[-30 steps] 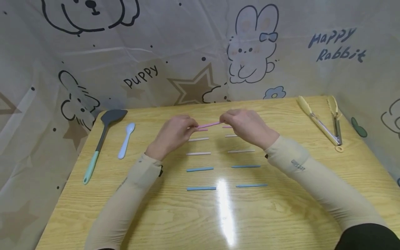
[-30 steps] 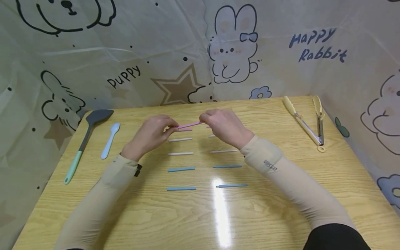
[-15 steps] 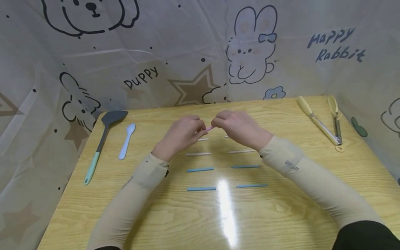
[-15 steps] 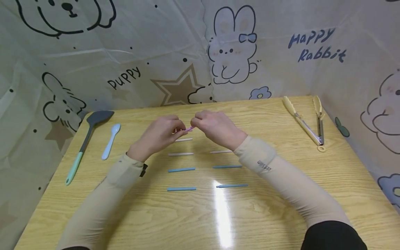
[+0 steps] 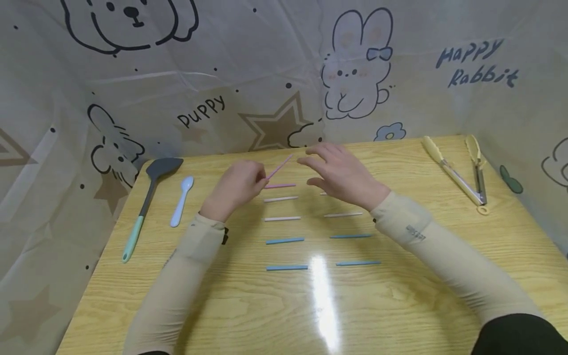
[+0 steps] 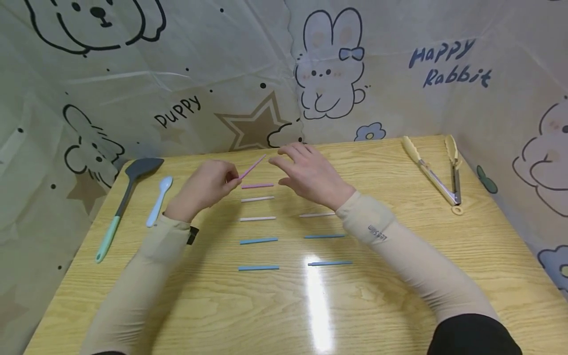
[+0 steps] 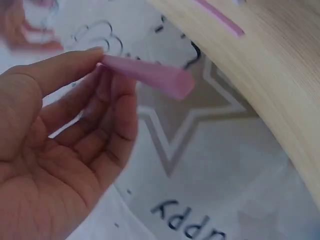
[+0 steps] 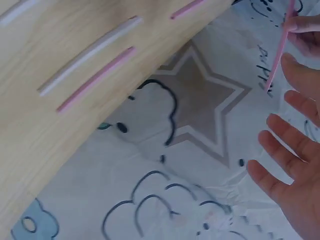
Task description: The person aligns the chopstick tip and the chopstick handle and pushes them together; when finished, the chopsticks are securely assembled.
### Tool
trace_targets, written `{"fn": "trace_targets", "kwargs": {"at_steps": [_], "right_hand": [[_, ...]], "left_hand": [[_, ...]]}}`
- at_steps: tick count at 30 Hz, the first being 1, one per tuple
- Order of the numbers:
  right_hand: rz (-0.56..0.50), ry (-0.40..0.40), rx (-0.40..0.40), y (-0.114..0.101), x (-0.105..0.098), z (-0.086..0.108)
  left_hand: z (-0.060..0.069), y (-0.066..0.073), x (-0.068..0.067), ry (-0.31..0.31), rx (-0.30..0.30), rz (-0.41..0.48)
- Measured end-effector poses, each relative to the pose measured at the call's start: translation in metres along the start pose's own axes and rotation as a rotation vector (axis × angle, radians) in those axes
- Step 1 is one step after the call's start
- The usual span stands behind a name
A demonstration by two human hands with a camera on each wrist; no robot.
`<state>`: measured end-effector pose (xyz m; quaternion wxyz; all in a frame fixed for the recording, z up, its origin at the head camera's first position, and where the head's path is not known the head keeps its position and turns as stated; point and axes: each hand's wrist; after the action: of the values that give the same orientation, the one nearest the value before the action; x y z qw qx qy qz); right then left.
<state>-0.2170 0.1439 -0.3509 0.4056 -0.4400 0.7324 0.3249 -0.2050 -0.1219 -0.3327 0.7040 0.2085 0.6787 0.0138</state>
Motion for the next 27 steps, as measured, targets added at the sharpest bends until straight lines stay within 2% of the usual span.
{"fn": "trace_targets", "kwargs": {"at_steps": [4,8,12,17,21,27], "right_hand": [[-0.011,-0.097,0.083,0.007,0.004,0.011],[0.007,-0.188,0.150,0.015,0.009,0.022],[0.014,-0.225,0.180,0.021,0.012,0.027],[0.003,-0.270,0.212,0.024,0.014,0.031],[-0.006,-0.304,0.237,0.025,0.016,0.034],[-0.022,-0.343,0.281,0.028,0.019,0.036]], "left_hand": [[0.000,-0.022,-0.006,-0.052,-0.126,0.021],[-0.001,-0.042,-0.010,-0.115,-0.225,-0.001],[-0.003,-0.061,-0.008,-0.155,-0.318,0.019],[-0.001,-0.077,0.000,-0.219,-0.433,0.027],[0.002,-0.085,0.002,-0.258,-0.487,0.041],[0.003,-0.096,0.003,-0.278,-0.533,0.045]]}}
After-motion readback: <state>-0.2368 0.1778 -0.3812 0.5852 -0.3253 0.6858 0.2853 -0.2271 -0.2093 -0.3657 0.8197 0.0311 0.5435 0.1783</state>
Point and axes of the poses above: each hand's wrist, its own z-axis away from the middle knuckle, its own x-axis out of the palm, y = z × x, and after that the axes turned 12 degrees about -x, right-handed
